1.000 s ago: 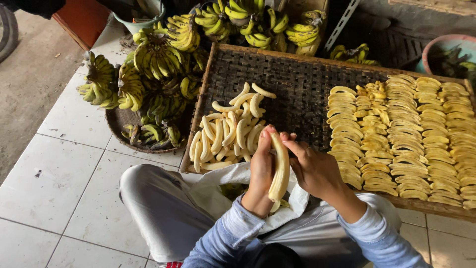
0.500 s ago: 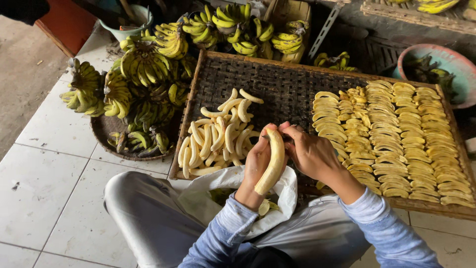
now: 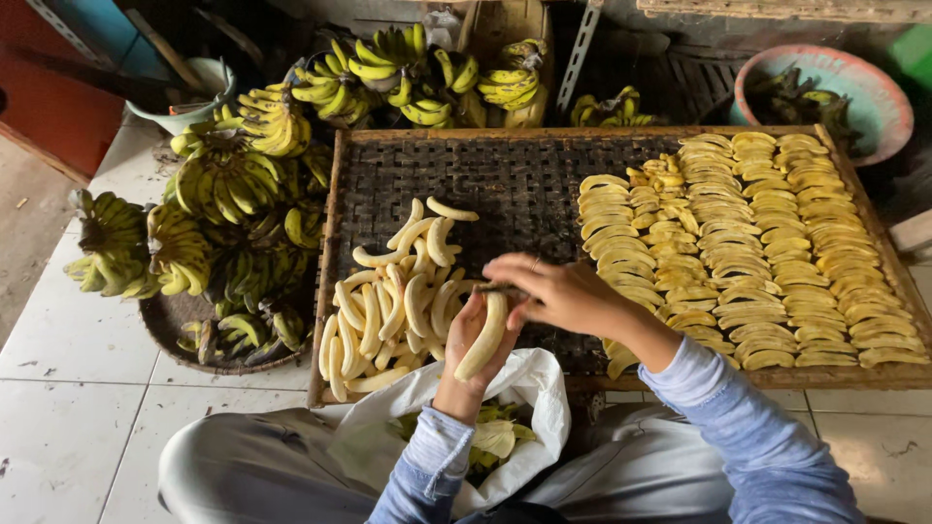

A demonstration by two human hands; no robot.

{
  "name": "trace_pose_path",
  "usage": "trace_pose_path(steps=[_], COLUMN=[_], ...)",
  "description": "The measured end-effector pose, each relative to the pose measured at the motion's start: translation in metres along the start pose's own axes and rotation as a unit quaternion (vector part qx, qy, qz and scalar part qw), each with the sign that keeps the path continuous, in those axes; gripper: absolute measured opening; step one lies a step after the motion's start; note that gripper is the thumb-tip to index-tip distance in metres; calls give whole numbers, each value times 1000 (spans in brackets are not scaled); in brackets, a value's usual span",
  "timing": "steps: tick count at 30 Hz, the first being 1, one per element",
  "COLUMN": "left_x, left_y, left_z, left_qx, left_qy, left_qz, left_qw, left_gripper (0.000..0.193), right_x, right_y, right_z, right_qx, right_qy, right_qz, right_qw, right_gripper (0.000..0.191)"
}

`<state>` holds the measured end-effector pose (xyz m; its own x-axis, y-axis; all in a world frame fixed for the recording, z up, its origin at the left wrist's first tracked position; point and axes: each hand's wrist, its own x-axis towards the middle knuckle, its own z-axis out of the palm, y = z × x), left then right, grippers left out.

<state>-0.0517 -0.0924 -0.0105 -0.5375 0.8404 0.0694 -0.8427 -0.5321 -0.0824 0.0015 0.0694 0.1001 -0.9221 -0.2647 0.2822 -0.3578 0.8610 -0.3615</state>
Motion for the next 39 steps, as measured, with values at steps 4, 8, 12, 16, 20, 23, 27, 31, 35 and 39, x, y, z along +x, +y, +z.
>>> trace_pose_path(steps=[4, 8, 12, 16, 20, 23, 27, 31, 35, 39], left_x=[6, 4, 3, 1, 6, 17, 50, 106, 150, 179], left_y=[-1, -3, -2, 0, -1, 0, 6, 17, 29, 34], left_z=[-24, -53, -81, -93, -94, -96, -106, -117, -132, -151], left_qx=[17, -73, -48, -84, -59, -52, -67, -41, -27, -20], left_qy=[125, 102, 30, 150, 253, 296, 374, 390, 365, 367], left_qz=[-37, -115, -151, -135, -91, -47, 5, 17, 20, 29], left_qw=[991, 985, 987, 976, 961, 953, 925, 920, 930, 930], left_gripper=[46, 45, 43, 39, 46, 42, 24, 25, 23, 17], right_x=[-17, -28, -34, -39, -33, -19, 12, 31, 44, 56], right_y=[8, 21, 20, 14, 40, 94, 210, 332, 400, 435], right_z=[18, 26, 31, 30, 13, 1, 4, 10, 14, 8], right_qx=[35, 80, 82, 53, 72, 64, -1, 133, 206, 133], right_qy=[-57, -103, -110, -98, -85, -143, -195, -87, -107, -99], right_qz=[-39, -35, -22, -5, 28, 168, 289, 284, 361, 347], right_qw=[997, 991, 990, 994, 993, 973, 937, 946, 903, 923], right_gripper=[45, 49, 40, 30, 29, 30, 25, 23, 25, 28])
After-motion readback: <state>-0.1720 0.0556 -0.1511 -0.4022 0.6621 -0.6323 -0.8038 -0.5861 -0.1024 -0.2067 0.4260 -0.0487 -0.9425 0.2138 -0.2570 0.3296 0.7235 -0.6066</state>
